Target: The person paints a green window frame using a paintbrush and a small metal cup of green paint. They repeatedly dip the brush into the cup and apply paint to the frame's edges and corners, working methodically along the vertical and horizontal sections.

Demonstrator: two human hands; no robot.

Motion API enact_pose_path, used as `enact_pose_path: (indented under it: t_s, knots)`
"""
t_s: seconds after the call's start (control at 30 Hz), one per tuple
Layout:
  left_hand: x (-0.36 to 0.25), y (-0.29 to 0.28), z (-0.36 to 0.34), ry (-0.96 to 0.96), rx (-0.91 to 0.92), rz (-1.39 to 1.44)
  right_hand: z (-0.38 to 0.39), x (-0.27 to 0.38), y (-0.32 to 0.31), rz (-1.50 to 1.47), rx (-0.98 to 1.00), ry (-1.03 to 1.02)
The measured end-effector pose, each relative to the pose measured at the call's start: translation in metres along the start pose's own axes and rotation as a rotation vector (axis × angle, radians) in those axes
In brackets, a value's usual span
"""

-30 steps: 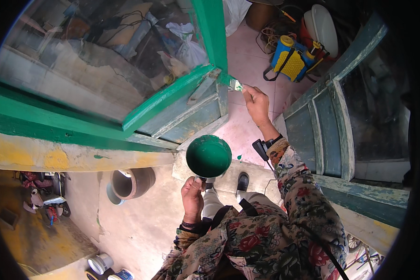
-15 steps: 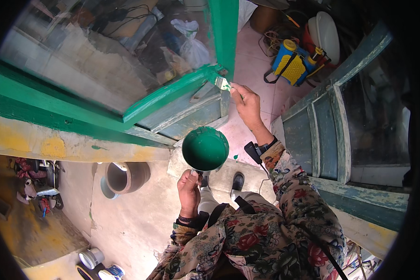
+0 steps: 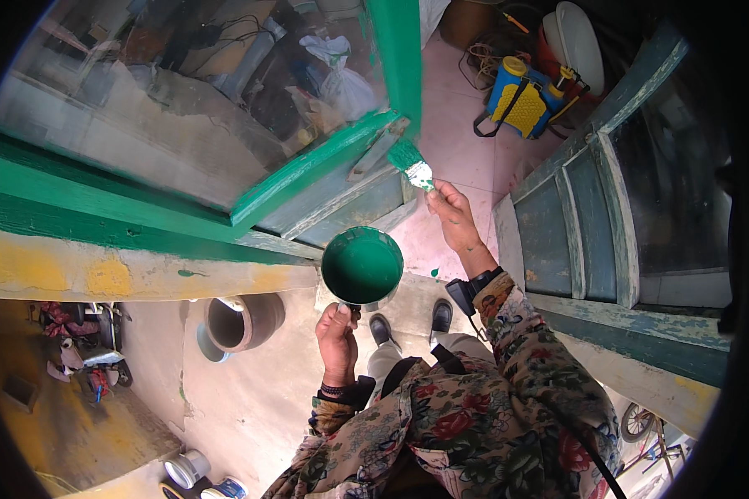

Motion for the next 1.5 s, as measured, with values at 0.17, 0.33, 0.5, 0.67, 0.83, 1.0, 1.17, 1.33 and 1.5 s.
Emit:
enact_pose_path:
  t_s: [0.17,0.33,0.5,0.67,0.83,1.0,1.17,1.33,1.5]
  knots:
    - [-0.014,-0.012,-0.004,-0.038,0.026,-0.031,-0.002,-0.015,0.013,-0.12,-0.036,-0.009]
    - [-0.033,-0.03,-0.002,-0.064,0.018,-0.07,-0.015,-0.045,0.047,-0.231,-0.103,0.024]
    - [-0.05,-0.046,-0.002,-0.063,0.029,-0.104,-0.035,-0.076,0.077,-0.315,-0.147,-0.002]
    - [-0.065,-0.055,-0.002,-0.059,0.019,-0.123,-0.046,-0.089,0.098,-0.35,-0.164,0.033]
    - [-0.072,-0.059,-0.004,-0.047,0.015,-0.139,-0.049,-0.089,0.104,-0.393,-0.208,0.04]
    - [-0.072,-0.061,-0.009,-0.059,0.035,-0.117,-0.046,-0.086,0.101,-0.473,-0.185,0.037]
    - [-0.067,-0.056,-0.012,-0.066,0.041,-0.114,-0.024,-0.074,0.088,-0.553,-0.19,0.029]
    - [-0.061,-0.045,-0.018,-0.078,0.055,-0.133,-0.002,-0.042,0.07,-0.491,-0.186,0.029]
    - [-0.048,-0.032,-0.029,-0.09,0.083,-0.095,0.01,-0.006,0.048,-0.397,-0.152,0.038]
Point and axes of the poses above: each hand's wrist, its own z-axis away from the middle knuckle, its own y-axis out of the palm, x = y × z, the point moved 1 cm from there along -z, towards the middle knuckle, and after that the axes turned 13 degrees about z, right-handed, at the moved point
